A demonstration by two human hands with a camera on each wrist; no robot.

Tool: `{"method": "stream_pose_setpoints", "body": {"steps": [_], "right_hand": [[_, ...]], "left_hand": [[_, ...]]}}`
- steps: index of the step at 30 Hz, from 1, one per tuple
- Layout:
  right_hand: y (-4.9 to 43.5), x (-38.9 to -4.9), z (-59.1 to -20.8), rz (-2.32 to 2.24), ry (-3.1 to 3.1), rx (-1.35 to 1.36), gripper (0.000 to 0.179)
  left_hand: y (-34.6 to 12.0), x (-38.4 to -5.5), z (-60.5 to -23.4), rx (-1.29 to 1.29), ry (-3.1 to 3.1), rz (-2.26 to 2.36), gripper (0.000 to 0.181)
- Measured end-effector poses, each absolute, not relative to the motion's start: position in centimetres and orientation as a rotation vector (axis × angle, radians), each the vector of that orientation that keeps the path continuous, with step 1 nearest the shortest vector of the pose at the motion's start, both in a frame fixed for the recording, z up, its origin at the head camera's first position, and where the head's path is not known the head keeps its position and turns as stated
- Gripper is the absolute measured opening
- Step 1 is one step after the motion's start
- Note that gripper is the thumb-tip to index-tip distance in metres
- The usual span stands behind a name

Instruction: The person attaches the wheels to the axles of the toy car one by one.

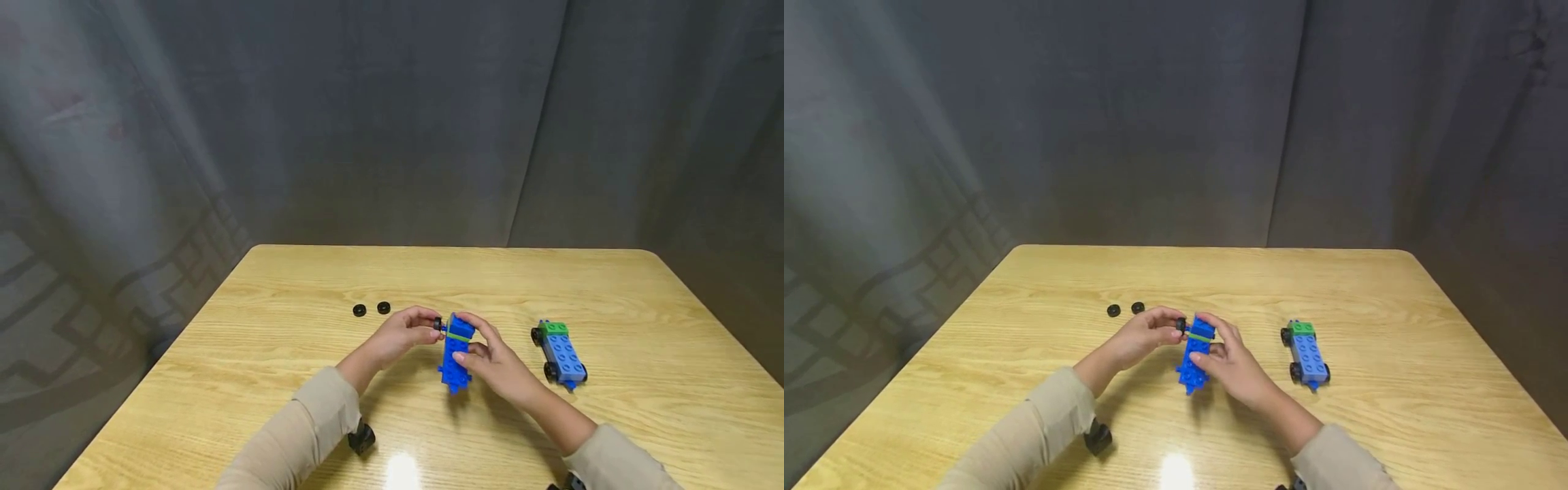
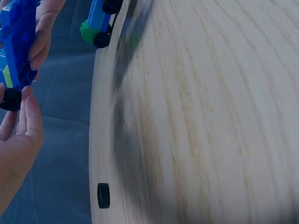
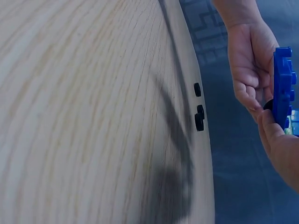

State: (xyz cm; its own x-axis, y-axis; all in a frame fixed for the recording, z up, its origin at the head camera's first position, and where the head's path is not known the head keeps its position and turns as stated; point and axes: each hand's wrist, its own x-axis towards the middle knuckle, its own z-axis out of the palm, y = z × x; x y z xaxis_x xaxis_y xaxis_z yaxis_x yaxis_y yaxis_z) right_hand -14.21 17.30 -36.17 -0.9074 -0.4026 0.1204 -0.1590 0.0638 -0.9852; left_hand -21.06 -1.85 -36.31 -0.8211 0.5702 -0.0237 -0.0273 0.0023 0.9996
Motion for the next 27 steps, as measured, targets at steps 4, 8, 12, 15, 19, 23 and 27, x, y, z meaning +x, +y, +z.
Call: {"method": "stream_pose_setpoints", "body": {"steps": [4, 8, 12, 15, 19, 23, 27], "right_hand": [[17.3, -14.2, -36.5, -1.978, 2.124, -0.575, 0.054], [17.3, -14.2, -36.5, -1.994, 2.153, -0.561, 0.051], [17.3, -14.3, -36.4, -1.989, 2.217, -0.514, 0.046], [17.2, -14.4, -36.2, -1.991, 2.233, -0.468, 0.047], [16.9, -14.5, -36.0, -2.015, 2.244, -0.381, 0.053], [16.5, -14.7, -35.8, -2.026, 2.254, -0.274, 0.058], [16.2, -14.8, -35.9, -1.987, 2.295, -0.254, 0.06]], "left_hand": [[-1.7, -21.1, -36.4, 0.545, 1.861, 1.853, 0.034], [-1.7, -21.1, -36.4, 0.556, 1.866, 1.839, 0.032], [-1.4, -21.0, -36.4, 0.56, 1.863, 1.834, 0.031], [-1.2, -21.0, -36.5, 0.537, 1.862, 1.838, 0.031], [-1.2, -20.9, -36.6, 0.517, 1.915, 1.829, 0.031], [-1.2, -20.5, -36.2, 0.533, 1.998, 1.804, 0.032], [-1.2, -20.4, -36.2, 0.58, 2.08, 1.789, 0.032]]}}
